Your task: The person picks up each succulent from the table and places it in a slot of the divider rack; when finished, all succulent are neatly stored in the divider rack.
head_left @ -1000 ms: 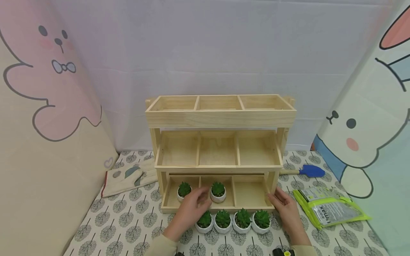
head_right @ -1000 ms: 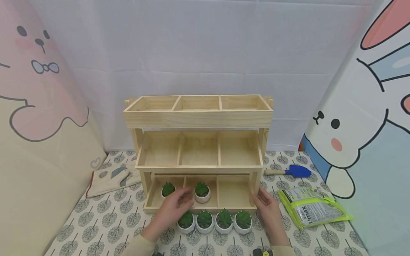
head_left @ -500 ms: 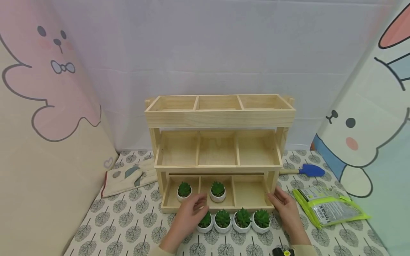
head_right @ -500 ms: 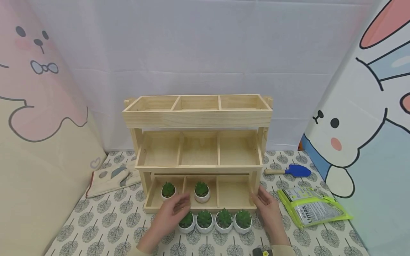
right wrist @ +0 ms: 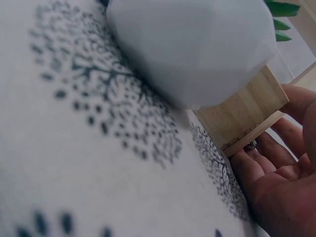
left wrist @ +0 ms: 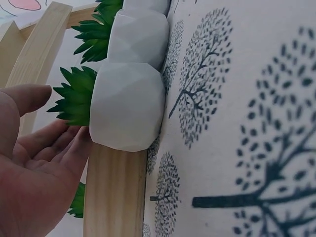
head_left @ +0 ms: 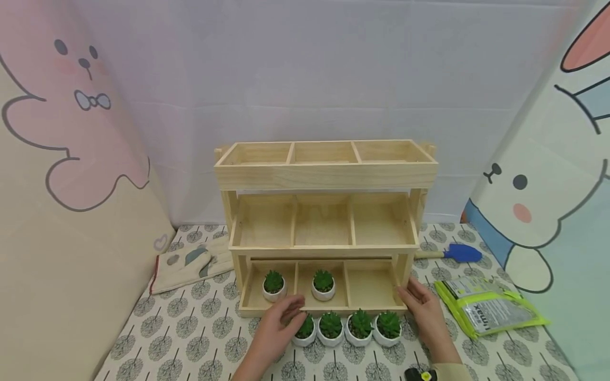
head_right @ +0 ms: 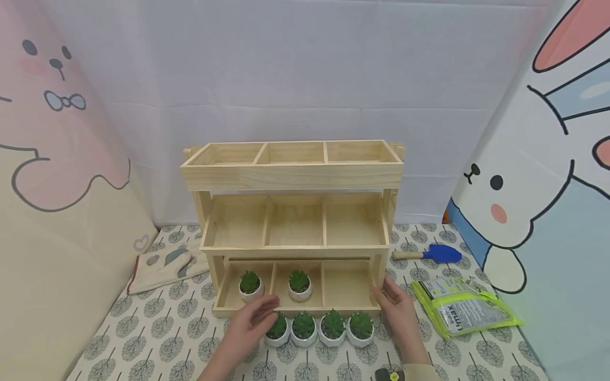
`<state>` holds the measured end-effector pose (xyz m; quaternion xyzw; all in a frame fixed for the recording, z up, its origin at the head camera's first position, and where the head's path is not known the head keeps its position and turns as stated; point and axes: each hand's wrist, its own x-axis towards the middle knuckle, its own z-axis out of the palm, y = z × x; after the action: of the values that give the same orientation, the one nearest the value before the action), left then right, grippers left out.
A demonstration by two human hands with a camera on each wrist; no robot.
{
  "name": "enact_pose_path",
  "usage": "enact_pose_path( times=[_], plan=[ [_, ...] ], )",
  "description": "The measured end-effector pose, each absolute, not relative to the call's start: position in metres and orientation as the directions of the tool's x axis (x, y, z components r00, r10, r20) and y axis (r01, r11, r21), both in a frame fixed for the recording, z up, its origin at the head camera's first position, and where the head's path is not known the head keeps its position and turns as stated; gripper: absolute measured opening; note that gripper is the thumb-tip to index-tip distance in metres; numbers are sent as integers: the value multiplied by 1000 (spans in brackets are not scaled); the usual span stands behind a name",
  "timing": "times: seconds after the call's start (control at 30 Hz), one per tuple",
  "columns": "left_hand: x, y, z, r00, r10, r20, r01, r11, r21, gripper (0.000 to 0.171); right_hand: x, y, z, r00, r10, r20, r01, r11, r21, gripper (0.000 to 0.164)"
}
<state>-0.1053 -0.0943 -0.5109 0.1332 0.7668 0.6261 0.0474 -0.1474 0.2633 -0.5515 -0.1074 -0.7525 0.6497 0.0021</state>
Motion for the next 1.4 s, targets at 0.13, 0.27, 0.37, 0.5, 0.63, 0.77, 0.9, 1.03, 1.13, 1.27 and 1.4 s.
enact_pose_path(
  times=[0.13, 0.27, 0.37, 0.5, 0.63, 0.77, 0.9, 1.03, 1.13, 1.27, 1.4],
  plan=[
    [-104, -99, -523, -962, 240, 128, 168, 154, 974, 40, -148, 263, -553, -974, 174, -149, 173, 138, -975, 69],
    [-102, -102, -527, -964, 204, 169, 205, 170, 964, 36, -149, 262, -552, -970, 185, -156, 183, 139, -973, 69],
    [-101, -104, -528, -969, 180, 168, 204, 205, 957, 32, -148, 262, -551, -972, 182, -151, 177, 134, -975, 69],
    [-99, -107, -528, -981, 160, 110, 146, 230, 962, 29, -147, 263, -550, -975, 172, -143, 167, 134, -977, 68],
    [-95, -110, -525, -984, 163, 73, 110, 224, 968, 30, -148, 263, -551, -974, 179, -138, 166, 147, -975, 69],
    [-92, -113, -524, -983, 175, 48, 91, 245, 965, 35, -148, 264, -553, -975, 179, -131, 159, 152, -975, 68],
    [-91, -115, -525, -979, 203, 34, 90, 277, 957, 42, -149, 265, -554, -976, 180, -125, 153, 153, -976, 66],
    [-90, -114, -528, -973, 227, 33, 101, 297, 950, 45, -149, 264, -555, -976, 178, -124, 151, 148, -977, 66],
    [-89, -113, -531, -972, 231, 43, 114, 306, 945, 47, -149, 264, -555, -977, 172, -122, 147, 143, -979, 66],
    [-89, -112, -533, -975, 221, 25, 100, 334, 937, 50, -149, 264, -555, -975, 180, -128, 155, 147, -977, 66],
    [-90, -110, -532, -977, 213, -7, 74, 369, 926, 54, -149, 264, -555, -976, 177, -127, 153, 145, -977, 66]
  ],
)
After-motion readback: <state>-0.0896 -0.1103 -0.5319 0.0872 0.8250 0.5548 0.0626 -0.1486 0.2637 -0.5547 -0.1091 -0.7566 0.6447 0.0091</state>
